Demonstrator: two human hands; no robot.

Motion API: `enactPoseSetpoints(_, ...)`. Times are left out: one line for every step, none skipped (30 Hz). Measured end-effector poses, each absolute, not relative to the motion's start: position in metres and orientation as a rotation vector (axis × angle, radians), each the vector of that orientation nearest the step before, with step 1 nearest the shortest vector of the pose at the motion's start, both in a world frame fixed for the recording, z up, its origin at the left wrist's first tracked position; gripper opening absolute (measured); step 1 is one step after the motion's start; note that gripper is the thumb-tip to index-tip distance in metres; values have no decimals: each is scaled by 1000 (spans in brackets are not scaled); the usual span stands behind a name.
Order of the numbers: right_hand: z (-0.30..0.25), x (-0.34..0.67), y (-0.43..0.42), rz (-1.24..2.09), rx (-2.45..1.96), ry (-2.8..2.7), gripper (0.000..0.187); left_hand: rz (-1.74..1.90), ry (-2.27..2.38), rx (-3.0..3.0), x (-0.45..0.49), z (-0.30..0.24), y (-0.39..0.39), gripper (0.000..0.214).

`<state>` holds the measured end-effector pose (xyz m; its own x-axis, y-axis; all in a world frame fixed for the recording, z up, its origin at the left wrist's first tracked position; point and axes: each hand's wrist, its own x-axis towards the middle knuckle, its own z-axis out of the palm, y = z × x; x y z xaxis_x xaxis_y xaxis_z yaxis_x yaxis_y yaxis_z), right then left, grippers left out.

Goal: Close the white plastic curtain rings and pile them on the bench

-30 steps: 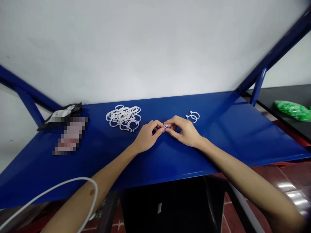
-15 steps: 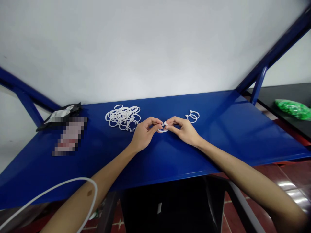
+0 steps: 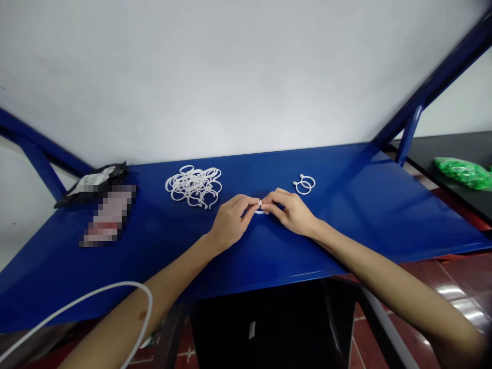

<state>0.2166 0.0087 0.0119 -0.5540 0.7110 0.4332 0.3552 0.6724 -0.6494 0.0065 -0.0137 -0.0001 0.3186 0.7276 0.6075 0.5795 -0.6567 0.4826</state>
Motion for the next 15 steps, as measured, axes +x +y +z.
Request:
enactPoseSetpoints(12, 218, 8, 628, -794, -2211, 22, 1258, 1185, 2450, 7, -2, -15, 12)
enactPoseSetpoints(11, 219, 8, 600, -776, -2239, 22, 1260, 1160, 2494, 7, -3, -16, 13)
enactPoseSetpoints(11, 219, 8, 573, -764, -2267, 23, 1260, 1133, 2532, 8, -5, -16, 13)
enactPoseSetpoints(10, 220, 9, 549, -755, -2290, 24, 1261, 1111, 2562, 8, -5, -16, 13)
enactPoseSetpoints(10, 219, 9, 532, -751, -2304, 24, 1264, 1092, 2583, 8, -5, -15, 13)
enactPoseSetpoints(9, 219, 10, 523, -756, -2310, 24, 1262, 1076, 2599, 8, -4, -13, 12)
enactPoseSetpoints(10, 218, 10, 516, -771, -2310, 23, 1248, 1070, 2610, 7, -3, -11, 12)
enactPoseSetpoints(10, 217, 11, 506, -796, -2305, 21, 1215, 1078, 2625, 6, 0, -8, 11)
enactPoseSetpoints(11, 216, 13, 485, -830, -2298, 20, 1168, 1110, 2642, 4, 2, -4, 11)
enactPoseSetpoints(12, 216, 14, 450, -875, -2295, 19, 1114, 1172, 2663, 1, 5, 0, 13)
enactPoseSetpoints(13, 217, 17, 396, -930, -2297, 19, 1059, 1265, 2682, -3, 7, 4, 14)
enactPoseSetpoints(14, 220, 20, 318, -996, -2296, 19, 1014, 1384, 2696, -7, 9, 8, 17)
enactPoseSetpoints(15, 224, 23, 222, -1077, -2287, 19, 985, 1518, 2700, -13, 10, 12, 19)
enactPoseSetpoints(16, 230, 27, 117, -1168, -2266, 19, 963, 1653, 2697, -19, 10, 16, 21)
enactPoseSetpoints(16, 238, 31, 12, -1265, -2236, 19, 936, 1776, 2694, -25, 9, 20, 21)
